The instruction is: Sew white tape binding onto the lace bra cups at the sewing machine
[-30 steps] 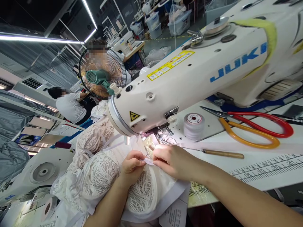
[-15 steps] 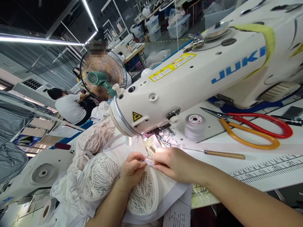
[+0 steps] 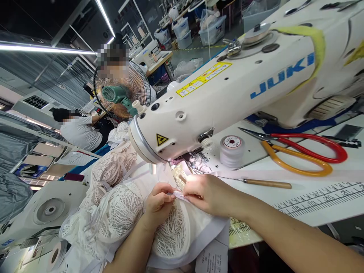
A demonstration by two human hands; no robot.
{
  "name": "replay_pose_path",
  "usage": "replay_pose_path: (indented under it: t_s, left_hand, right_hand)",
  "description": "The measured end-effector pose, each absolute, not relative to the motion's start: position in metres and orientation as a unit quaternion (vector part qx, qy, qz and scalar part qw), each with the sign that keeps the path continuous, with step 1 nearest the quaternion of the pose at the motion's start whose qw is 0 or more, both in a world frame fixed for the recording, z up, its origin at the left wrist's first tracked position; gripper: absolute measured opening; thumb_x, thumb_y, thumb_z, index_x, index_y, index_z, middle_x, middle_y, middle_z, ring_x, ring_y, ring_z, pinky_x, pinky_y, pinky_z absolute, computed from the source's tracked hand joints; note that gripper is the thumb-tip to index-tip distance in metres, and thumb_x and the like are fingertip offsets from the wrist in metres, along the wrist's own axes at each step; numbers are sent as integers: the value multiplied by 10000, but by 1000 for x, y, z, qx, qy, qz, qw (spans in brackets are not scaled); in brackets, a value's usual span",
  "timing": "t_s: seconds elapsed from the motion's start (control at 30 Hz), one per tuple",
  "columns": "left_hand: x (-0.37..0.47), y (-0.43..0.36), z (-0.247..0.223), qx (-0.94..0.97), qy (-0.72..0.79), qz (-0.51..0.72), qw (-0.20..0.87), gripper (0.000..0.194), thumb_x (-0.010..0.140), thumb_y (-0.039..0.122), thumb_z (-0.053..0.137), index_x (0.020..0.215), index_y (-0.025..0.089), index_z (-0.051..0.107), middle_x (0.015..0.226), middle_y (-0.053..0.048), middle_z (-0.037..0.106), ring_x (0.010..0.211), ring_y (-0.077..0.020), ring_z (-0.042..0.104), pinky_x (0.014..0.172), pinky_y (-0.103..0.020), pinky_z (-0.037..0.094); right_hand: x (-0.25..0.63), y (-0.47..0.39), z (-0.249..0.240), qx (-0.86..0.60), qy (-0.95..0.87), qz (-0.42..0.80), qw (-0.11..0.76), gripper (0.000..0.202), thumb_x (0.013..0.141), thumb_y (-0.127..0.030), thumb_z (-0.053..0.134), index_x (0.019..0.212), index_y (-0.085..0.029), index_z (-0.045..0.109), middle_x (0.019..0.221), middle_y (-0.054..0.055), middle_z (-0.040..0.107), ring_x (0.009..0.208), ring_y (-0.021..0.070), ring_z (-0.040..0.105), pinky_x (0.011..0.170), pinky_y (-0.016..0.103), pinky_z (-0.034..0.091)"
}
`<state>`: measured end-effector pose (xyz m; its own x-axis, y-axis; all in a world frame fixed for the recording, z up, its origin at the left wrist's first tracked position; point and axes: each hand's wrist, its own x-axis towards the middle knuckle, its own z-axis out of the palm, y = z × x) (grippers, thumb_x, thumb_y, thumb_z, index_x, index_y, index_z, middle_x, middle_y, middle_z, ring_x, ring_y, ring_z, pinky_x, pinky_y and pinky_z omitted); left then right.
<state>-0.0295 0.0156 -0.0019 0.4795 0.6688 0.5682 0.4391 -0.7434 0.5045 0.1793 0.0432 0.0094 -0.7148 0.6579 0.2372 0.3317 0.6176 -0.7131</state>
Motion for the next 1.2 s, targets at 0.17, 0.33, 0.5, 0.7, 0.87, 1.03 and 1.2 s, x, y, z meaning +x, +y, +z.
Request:
replay_pose_path:
  t_s: [0.17, 0.33, 0.5, 0.7, 0.87, 1.03, 1.2]
  left_hand:
    - [-29, 15, 0, 850, 330, 383, 145, 155, 750, 28, 520, 719, 178, 497, 870, -33, 543, 776, -119, 589, 640, -236, 511]
    - [-29, 16, -1, 851, 326, 384, 151, 165, 742, 17, 524, 722, 177, 489, 868, -28, 542, 780, -117, 584, 644, -234, 509]
    - [-30, 16, -4, 850, 325, 383, 157, 159, 742, 20, 521, 732, 176, 496, 870, -28, 538, 790, -119, 586, 663, -244, 506]
    - [-29, 15, -2, 852, 329, 378, 152, 143, 752, 41, 515, 712, 177, 498, 858, -33, 548, 774, -121, 590, 653, -243, 503]
    - [-27, 15, -1, 854, 328, 375, 149, 159, 747, 29, 507, 703, 181, 487, 848, -36, 550, 763, -124, 591, 639, -242, 502]
    - [-28, 15, -2, 858, 330, 365, 148, 136, 760, 57, 501, 711, 183, 496, 850, -45, 551, 771, -131, 589, 647, -252, 503]
    - [-27, 15, -2, 859, 328, 369, 136, 147, 751, 44, 503, 704, 183, 487, 840, -38, 544, 753, -121, 582, 633, -239, 497]
  right_hand:
    - [180, 43, 9, -287, -862, 327, 259, 202, 824, -210, 437, 768, -192, 630, 675, 13, 520, 612, 112, 453, 547, 228, 296]
    - [180, 44, 8, -280, -868, 325, 248, 204, 827, -204, 433, 756, -183, 623, 684, 15, 524, 623, 112, 455, 554, 225, 295]
    - [179, 45, 7, -277, -874, 315, 245, 209, 829, -197, 427, 735, -179, 613, 690, 18, 525, 628, 113, 450, 558, 227, 286]
    - [180, 44, 9, -276, -879, 305, 243, 207, 822, -190, 431, 732, -179, 617, 680, 19, 523, 615, 113, 442, 544, 228, 272]
    - [179, 44, 9, -276, -881, 299, 241, 224, 826, -184, 415, 702, -175, 601, 666, 17, 517, 606, 111, 437, 538, 228, 269]
    - [179, 43, 7, -277, -881, 295, 246, 220, 811, -174, 419, 648, -168, 566, 638, 10, 496, 580, 104, 419, 524, 226, 262]
    - [178, 43, 4, -276, -881, 295, 245, 209, 806, -173, 424, 630, -166, 537, 639, 6, 495, 583, 101, 416, 530, 224, 264]
